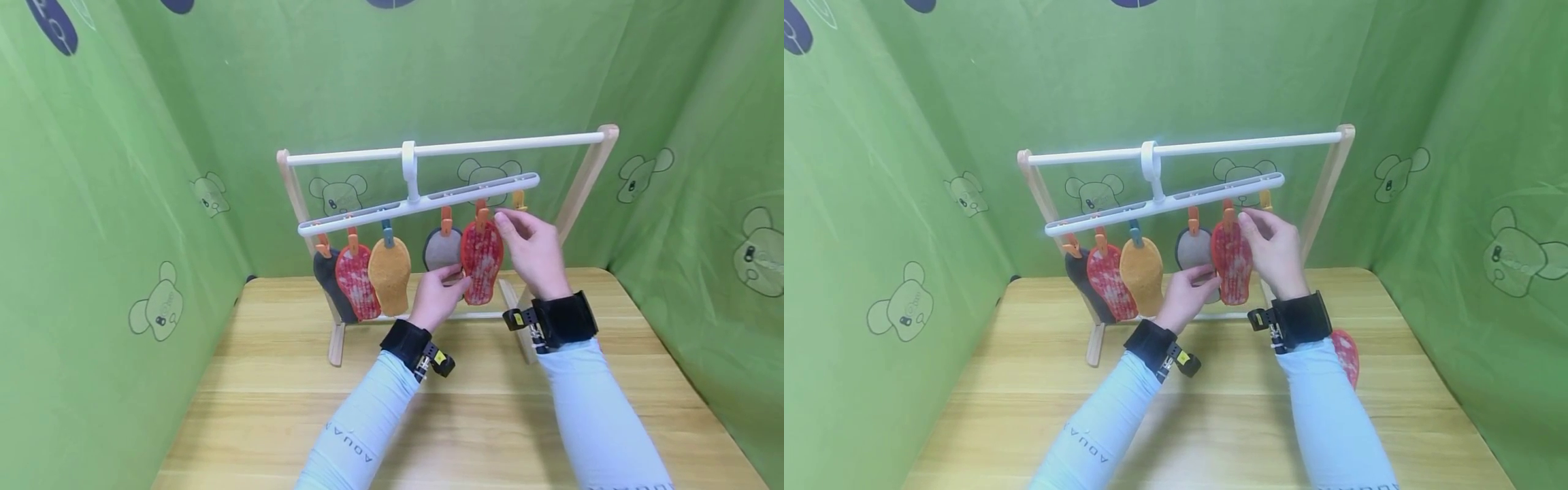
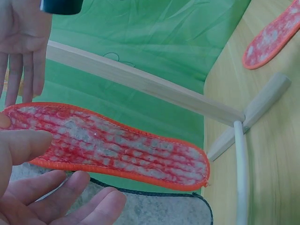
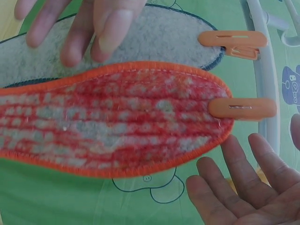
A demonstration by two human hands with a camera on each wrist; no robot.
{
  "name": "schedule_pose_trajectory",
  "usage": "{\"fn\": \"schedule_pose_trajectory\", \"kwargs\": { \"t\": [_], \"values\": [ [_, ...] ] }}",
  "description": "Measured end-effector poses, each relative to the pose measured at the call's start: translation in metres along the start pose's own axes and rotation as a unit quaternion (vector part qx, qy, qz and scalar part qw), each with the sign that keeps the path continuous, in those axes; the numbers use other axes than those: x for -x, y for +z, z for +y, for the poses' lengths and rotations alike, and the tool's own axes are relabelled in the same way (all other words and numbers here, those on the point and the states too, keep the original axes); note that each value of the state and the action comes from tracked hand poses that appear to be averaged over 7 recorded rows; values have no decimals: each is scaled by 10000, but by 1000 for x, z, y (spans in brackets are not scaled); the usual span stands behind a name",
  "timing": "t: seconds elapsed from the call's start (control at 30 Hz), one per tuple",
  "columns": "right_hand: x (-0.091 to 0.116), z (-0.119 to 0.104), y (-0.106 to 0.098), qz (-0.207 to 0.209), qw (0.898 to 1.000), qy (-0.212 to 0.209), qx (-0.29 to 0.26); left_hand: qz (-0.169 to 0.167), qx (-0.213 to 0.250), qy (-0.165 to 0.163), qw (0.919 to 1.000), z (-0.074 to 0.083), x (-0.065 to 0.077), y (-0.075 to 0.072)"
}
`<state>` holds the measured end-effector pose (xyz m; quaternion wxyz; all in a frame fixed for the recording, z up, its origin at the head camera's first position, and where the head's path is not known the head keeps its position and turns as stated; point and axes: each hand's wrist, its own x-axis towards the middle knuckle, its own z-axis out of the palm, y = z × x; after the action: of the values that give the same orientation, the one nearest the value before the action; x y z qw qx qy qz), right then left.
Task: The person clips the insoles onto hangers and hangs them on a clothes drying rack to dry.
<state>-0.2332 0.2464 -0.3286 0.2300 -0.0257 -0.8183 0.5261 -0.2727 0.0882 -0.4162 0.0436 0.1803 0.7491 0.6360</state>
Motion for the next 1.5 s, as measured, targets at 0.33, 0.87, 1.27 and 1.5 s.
{"fn": "schedule_pose_trajectory", "kwargs": {
  "t": [0.33,0.87,1.27,1.5],
  "values": [
    [24,26,-17,249,9988,-59,424,-22,-147,148,9998,-21,21,-20],
    [96,113,-72,305,9844,920,1465,412,-99,21,9991,-75,95,-86],
    [160,189,-102,-164,9605,1675,2215,642,-485,-196,9966,-106,140,-147],
    [178,205,-102,-371,9476,2222,2265,386,-526,-250,9976,-113,154,-160]
  ]
}}
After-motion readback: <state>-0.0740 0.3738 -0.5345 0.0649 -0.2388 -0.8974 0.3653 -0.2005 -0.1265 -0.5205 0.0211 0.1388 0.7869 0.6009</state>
